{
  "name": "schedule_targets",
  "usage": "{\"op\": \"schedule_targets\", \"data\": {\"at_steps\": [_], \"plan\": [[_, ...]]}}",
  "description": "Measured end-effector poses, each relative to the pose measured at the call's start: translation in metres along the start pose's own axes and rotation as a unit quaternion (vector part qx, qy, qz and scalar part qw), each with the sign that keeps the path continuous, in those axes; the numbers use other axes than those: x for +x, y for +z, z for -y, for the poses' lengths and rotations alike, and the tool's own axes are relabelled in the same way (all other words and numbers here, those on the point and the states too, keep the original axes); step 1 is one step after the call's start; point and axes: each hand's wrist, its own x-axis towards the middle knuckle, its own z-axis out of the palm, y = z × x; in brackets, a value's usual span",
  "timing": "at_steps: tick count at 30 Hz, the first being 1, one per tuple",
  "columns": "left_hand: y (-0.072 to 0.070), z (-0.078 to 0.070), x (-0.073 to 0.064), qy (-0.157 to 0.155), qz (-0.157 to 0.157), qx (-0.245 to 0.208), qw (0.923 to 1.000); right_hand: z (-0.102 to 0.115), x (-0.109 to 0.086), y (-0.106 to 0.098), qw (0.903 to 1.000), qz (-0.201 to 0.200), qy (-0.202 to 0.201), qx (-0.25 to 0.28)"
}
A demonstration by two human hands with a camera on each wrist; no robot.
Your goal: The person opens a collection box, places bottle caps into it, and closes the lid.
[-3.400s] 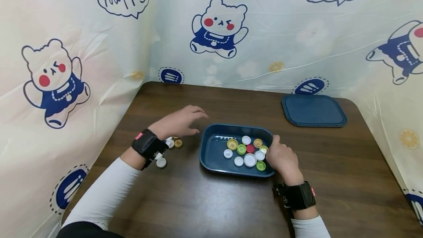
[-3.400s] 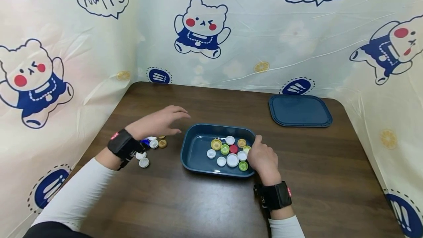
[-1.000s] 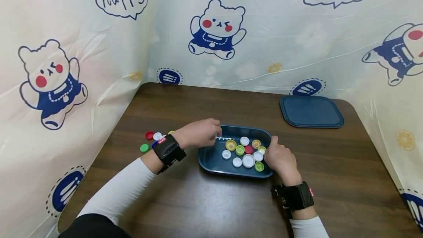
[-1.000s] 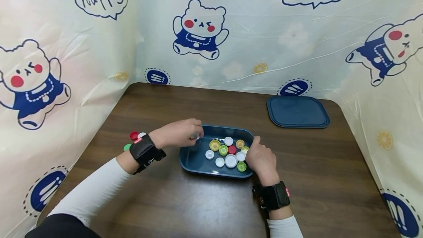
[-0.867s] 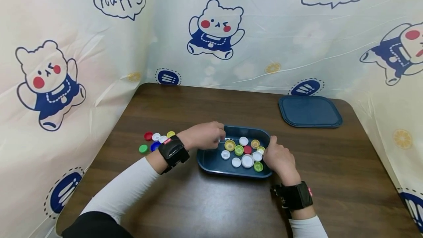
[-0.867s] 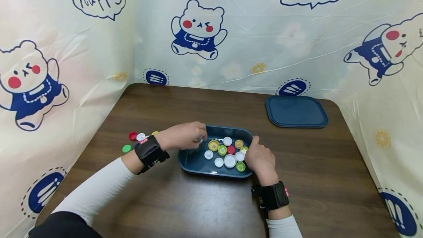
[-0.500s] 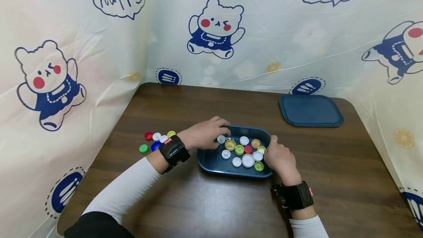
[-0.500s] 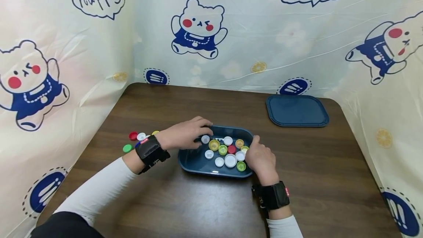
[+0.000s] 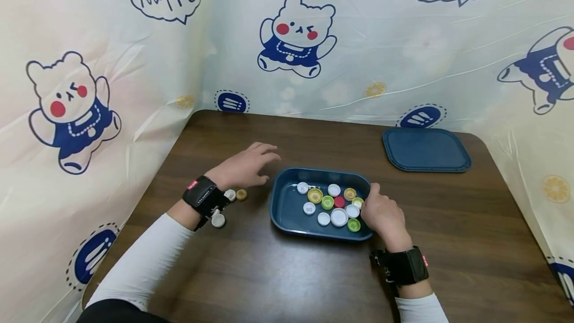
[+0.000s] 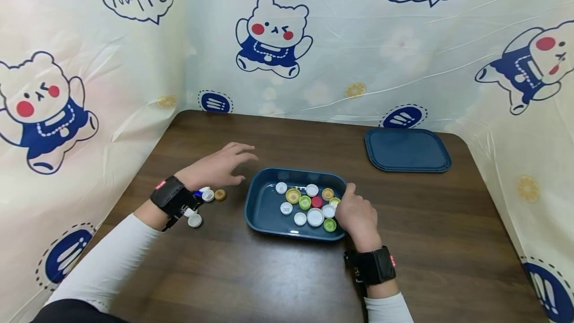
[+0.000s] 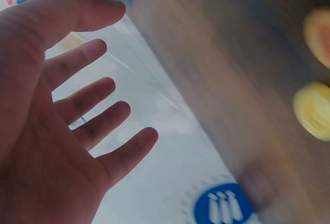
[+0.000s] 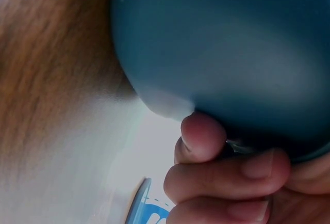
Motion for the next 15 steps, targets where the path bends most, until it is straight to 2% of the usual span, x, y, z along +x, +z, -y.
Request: {"op": "schedule_targets", "data": {"at_steps": [7, 11, 15], "plan": [[0.008, 0.042, -0.018, -0.049, 0.004, -0.023, 0.9985, 0.0, -0.001, 0.0, 1.0, 0.0, 0.001, 0.0], [0.015, 0.057, -0.025, -0.071, 0.01, -0.033, 0.9969, 0.001, -0.002, 0.0, 1.0, -0.002, -0.003, 0.002], [0.021, 0.065, -0.029, -0.089, 0.021, -0.035, 0.9952, 0.001, -0.002, 0.0, 1.0, -0.003, -0.003, 0.002]]}}
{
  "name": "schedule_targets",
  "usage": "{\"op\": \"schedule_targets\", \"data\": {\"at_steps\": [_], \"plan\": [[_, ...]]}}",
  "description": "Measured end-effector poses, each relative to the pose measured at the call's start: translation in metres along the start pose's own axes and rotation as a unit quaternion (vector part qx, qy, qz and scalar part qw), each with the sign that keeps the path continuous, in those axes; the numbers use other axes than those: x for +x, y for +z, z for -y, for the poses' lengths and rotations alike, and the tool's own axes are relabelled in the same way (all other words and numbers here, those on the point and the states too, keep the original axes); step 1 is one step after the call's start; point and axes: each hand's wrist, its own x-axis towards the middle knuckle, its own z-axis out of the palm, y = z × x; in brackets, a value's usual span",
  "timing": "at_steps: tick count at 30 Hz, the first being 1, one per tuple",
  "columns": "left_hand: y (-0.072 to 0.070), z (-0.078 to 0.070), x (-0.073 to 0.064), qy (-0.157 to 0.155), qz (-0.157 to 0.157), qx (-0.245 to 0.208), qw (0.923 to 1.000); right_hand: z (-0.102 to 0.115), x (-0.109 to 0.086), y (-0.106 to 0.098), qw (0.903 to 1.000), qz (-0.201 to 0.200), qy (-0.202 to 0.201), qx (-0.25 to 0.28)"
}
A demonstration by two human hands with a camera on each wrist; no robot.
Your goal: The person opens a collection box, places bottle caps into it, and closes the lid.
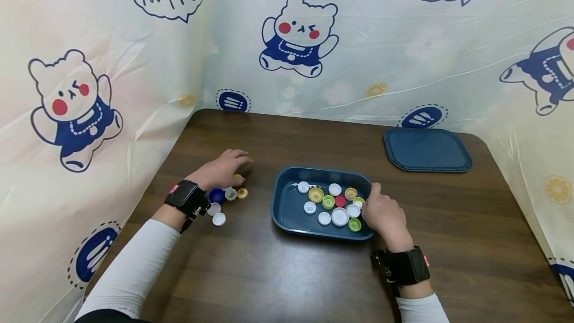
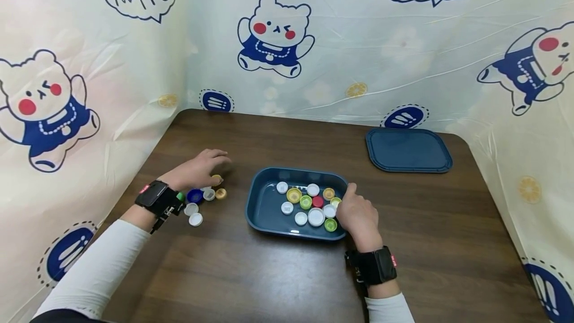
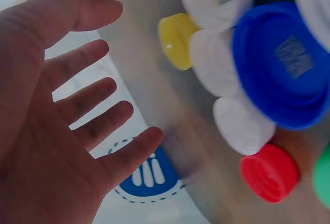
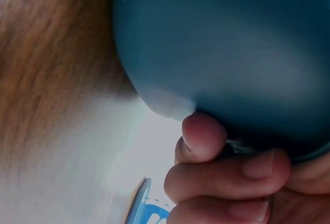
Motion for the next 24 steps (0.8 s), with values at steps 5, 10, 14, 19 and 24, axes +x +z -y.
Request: {"op": "schedule_targets", "data": {"at_steps": [5, 10, 14, 19, 24], "plan": [[0.007, 0.003, -0.001, -0.015, 0.012, 0.001, 0.9998, 0.0, 0.001, 0.001, 1.0, 0.001, 0.003, -0.001], [0.015, 0.005, 0.0, -0.024, 0.026, 0.004, 0.9994, 0.0, 0.001, 0.001, 1.0, 0.001, 0.003, -0.004], [0.019, 0.006, 0.001, -0.025, 0.036, 0.006, 0.999, 0.0, 0.0, 0.001, 1.0, 0.002, 0.003, -0.003], [0.019, 0.005, 0.002, -0.012, 0.037, 0.012, 0.9991, -0.001, -0.001, 0.001, 1.0, 0.002, 0.001, -0.001], [0.015, -0.002, 0.003, -0.005, 0.023, 0.019, 0.9995, 0.0, 0.0, 0.0, 1.0, 0.0, -0.002, -0.001]]}}
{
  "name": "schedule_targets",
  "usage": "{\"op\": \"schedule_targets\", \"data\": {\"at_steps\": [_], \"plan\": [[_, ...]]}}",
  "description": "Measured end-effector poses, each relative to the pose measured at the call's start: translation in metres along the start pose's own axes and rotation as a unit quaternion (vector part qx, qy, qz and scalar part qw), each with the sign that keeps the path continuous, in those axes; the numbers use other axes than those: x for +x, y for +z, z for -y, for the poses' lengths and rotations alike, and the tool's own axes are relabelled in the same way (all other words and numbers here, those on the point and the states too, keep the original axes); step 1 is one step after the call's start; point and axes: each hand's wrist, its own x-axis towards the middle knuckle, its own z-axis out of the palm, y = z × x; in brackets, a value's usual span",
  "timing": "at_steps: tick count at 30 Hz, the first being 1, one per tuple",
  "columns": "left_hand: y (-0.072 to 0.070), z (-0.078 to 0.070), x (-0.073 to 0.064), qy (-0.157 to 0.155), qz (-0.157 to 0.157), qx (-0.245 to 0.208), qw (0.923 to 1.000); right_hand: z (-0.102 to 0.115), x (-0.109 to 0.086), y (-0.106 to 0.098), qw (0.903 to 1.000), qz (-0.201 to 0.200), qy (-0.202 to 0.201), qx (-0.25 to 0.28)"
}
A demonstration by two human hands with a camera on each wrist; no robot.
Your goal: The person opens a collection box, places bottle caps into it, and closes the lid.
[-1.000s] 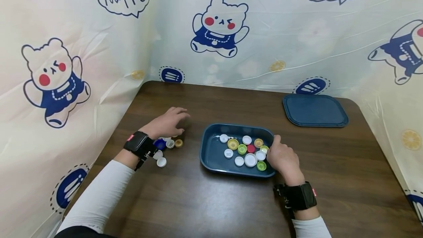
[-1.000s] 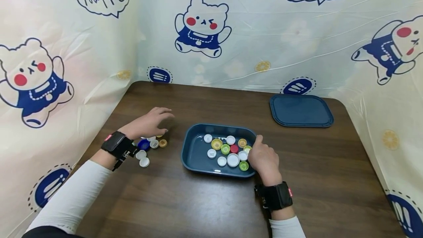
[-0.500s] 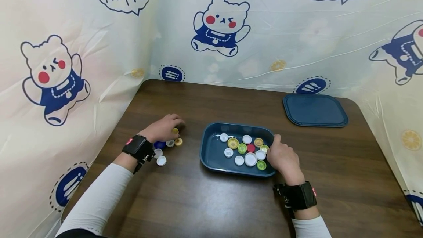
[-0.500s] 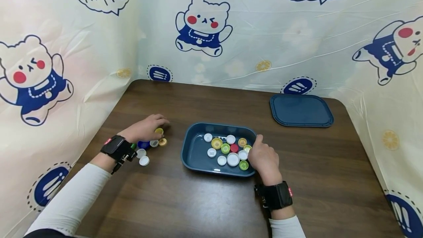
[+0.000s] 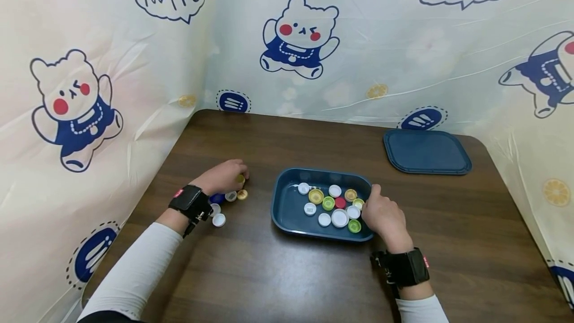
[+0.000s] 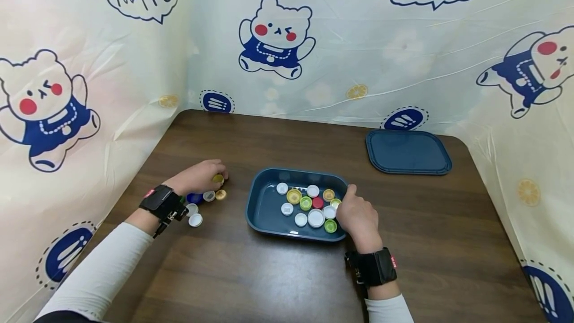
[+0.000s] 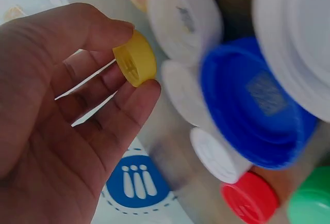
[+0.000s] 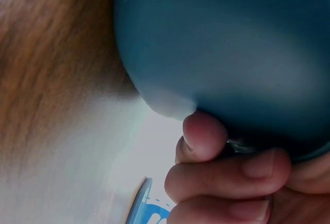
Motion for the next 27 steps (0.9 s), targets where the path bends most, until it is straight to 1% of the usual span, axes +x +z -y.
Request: {"op": "schedule_targets", "data": {"at_steps": [2, 6, 11, 15, 20, 23, 27], "plan": [[-0.002, -0.005, 0.0, 0.007, -0.01, 0.005, 0.9999, 0.0, 0.0, 0.0, 1.0, -0.001, 0.0, 0.0], [-0.009, -0.021, 0.001, 0.037, -0.025, 0.015, 0.9989, -0.001, 0.0, -0.001, 1.0, -0.002, -0.005, 0.0], [-0.02, -0.05, 0.006, 0.065, -0.022, 0.008, 0.9976, -0.001, -0.001, -0.002, 0.9999, -0.006, -0.012, 0.0], [-0.024, -0.075, 0.012, 0.085, -0.026, 0.025, 0.9957, -0.001, -0.001, -0.003, 0.9999, -0.007, -0.012, 0.0], [-0.023, -0.103, 0.015, 0.108, -0.027, 0.037, 0.9931, -0.001, -0.001, -0.001, 0.9999, -0.006, -0.013, 0.001], [-0.02, -0.117, 0.018, 0.121, -0.011, 0.037, 0.9919, -0.001, -0.001, -0.001, 0.9999, -0.006, -0.011, 0.001], [-0.013, -0.13, 0.023, 0.143, 0.008, 0.057, 0.9881, -0.001, -0.001, -0.001, 0.9999, -0.007, -0.012, 0.001]]}}
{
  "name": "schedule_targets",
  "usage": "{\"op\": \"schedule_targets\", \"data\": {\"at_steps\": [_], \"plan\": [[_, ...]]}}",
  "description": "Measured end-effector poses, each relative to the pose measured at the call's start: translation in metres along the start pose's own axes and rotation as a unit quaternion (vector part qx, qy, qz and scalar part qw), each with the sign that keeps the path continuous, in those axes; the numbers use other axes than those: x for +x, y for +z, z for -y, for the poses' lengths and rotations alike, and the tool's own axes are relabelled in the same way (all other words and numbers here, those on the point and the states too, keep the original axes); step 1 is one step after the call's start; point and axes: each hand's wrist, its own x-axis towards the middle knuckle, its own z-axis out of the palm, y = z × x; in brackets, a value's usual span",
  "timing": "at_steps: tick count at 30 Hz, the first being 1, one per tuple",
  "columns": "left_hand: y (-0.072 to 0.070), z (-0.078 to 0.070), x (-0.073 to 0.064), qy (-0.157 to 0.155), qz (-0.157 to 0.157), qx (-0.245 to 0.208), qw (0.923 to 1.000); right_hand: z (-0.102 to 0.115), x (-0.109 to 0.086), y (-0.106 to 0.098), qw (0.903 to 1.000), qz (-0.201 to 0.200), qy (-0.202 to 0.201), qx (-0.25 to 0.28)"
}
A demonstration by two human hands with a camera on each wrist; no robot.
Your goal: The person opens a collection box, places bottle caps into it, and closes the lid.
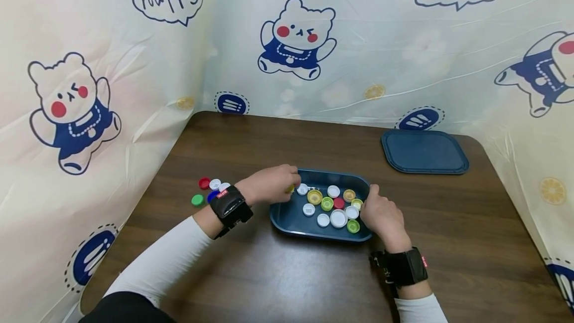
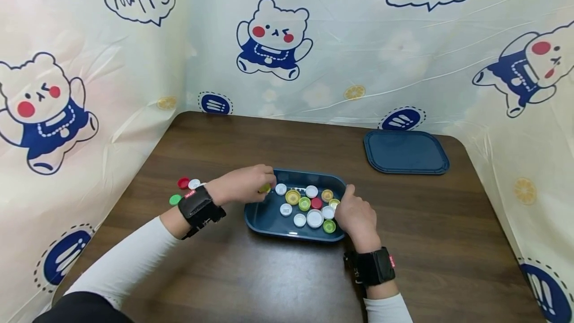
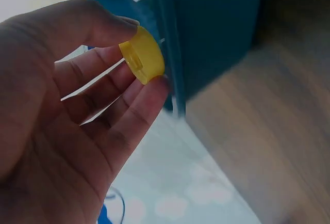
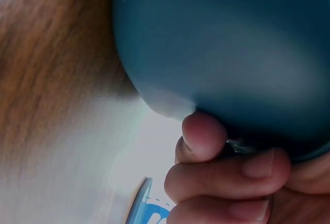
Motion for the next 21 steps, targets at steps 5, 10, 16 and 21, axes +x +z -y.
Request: {"op": "schedule_targets", "data": {"at_steps": [5, 10, 16, 21], "plan": [[0.008, -0.009, 0.01, 0.021, 0.019, 0.012, 0.9995, -0.001, 0.001, 0.0, 1.0, 0.001, 0.001, 0.002], [0.013, -0.011, 0.013, 0.022, 0.034, 0.034, 0.9986, -0.001, 0.002, 0.001, 1.0, 0.001, 0.003, 0.001], [0.005, -0.011, 0.01, 0.027, 0.023, 0.036, 0.9987, 0.0, 0.001, -0.001, 1.0, 0.007, 0.006, 0.002], [-0.006, -0.003, 0.003, 0.021, -0.015, 0.029, 0.9992, 0.0, 0.001, -0.002, 0.9998, 0.014, 0.011, 0.005]]}}
